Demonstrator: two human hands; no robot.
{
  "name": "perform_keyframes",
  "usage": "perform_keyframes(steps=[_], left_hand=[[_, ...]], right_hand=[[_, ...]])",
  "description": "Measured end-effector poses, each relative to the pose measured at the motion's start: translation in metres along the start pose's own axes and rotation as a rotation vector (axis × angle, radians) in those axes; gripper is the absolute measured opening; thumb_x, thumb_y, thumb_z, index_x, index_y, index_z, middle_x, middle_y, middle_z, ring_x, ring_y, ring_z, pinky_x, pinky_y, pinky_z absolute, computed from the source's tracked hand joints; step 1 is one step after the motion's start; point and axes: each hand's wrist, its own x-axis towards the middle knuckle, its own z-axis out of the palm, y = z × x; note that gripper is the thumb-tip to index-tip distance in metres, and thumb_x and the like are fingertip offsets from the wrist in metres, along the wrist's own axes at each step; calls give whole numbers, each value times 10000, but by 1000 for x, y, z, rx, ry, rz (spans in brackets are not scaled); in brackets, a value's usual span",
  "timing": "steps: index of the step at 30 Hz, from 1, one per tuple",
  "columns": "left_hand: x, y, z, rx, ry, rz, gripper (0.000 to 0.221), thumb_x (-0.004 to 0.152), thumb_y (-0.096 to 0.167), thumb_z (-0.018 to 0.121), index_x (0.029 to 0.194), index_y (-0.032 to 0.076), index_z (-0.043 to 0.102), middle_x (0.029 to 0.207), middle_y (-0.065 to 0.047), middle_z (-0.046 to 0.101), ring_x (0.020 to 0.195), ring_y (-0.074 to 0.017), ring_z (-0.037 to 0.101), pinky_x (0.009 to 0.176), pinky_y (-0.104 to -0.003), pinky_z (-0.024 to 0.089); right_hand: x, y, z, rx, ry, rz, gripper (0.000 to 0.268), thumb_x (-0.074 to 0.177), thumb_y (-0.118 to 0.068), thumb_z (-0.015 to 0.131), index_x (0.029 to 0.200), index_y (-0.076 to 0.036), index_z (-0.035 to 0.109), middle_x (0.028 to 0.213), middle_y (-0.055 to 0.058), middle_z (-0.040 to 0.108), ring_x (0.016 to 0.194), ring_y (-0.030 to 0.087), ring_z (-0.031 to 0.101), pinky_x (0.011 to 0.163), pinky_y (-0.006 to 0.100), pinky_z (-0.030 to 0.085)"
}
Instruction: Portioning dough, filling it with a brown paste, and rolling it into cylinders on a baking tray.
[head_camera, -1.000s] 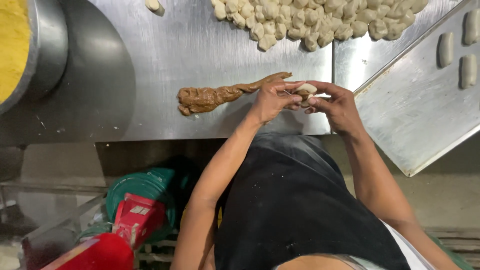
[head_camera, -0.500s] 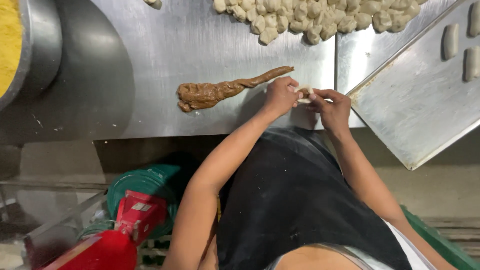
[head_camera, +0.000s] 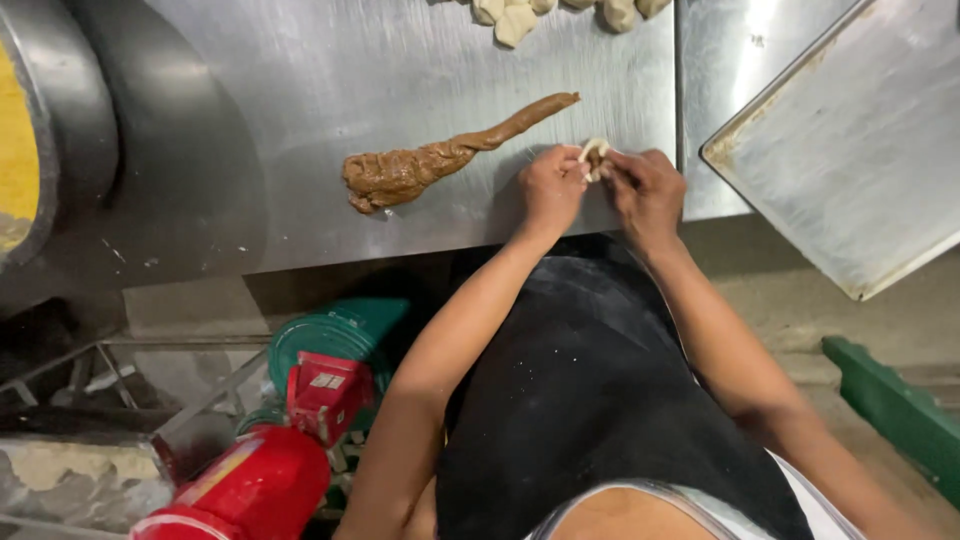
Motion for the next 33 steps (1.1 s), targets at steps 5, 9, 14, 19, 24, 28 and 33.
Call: perform_keyframes(steps=[5, 9, 14, 19, 24, 28, 33], left_hand=[[-1, -18, 0, 66, -52, 220, 135, 946, 17, 696, 1055, 70, 756, 944, -102, 737, 835, -230, 745, 757, -344, 593], [4, -18, -38, 152, -276, 461, 345, 891, -48, 629, 1158, 114, 774, 1146, -94, 732, 1047, -284, 714, 871, -368, 574], [12, -7, -89, 41, -292, 308, 296, 922, 27, 683, 1204, 102, 733, 1162, -101, 708, 972, -276, 707, 839, -363, 577], [26, -11, -121, 21, -240, 184, 196, 926, 116, 728, 1120, 96, 738, 1095, -96, 695, 877, -244, 711, 771, -337, 585], [26, -23, -121, 54, -266, 131, 183, 888, 178, 753, 1053, 98, 756, 1027, -116, 701, 805, -260, 702, 750, -362, 574], [30, -44, -106, 134, -298, 222, 181, 864, 211, 777, 1012, 108, 774, 985, -127, 718, 852, -299, 713, 822, -407, 561], [36, -15, -74, 343, -401, 185, 199, 864, 250, 759, 1023, 135, 790, 1007, -158, 689, 982, -372, 666, 849, -485, 526]], right_hand=[[12, -5, 14, -132, 80, -122, 176, 897, -35, 827, 1064, -84, 802, 845, 113, 653, 725, 238, 650, 649, 352, 508], [28, 0, -4, -198, -84, -136, 149, 919, -125, 790, 1065, -111, 819, 863, 94, 678, 807, 259, 643, 726, 390, 513], [60, -31, 25, -593, -175, -52, 306, 1026, -316, 713, 1238, -98, 744, 1072, 159, 652, 1120, 376, 564, 978, 540, 427], [75, -19, 67, -861, -22, -278, 713, 1100, -484, 599, 1615, -28, 415, 1596, 255, 367, 1490, 515, 254, 1115, 768, 146], [76, -23, 60, -899, -203, -216, 771, 1156, -586, 417, 1712, -79, 248, 1741, 254, 158, 1566, 526, 43, 1123, 822, -31], [63, -12, 63, -980, -202, -291, 787, 1134, -620, 400, 1700, -92, 258, 1724, 242, 150, 1563, 512, 69, 1109, 831, -25], [53, 2, 55, -767, -136, -556, 660, 1119, -506, 474, 1619, -87, 380, 1687, 145, 315, 1577, 416, 237, 1214, 709, 47]])
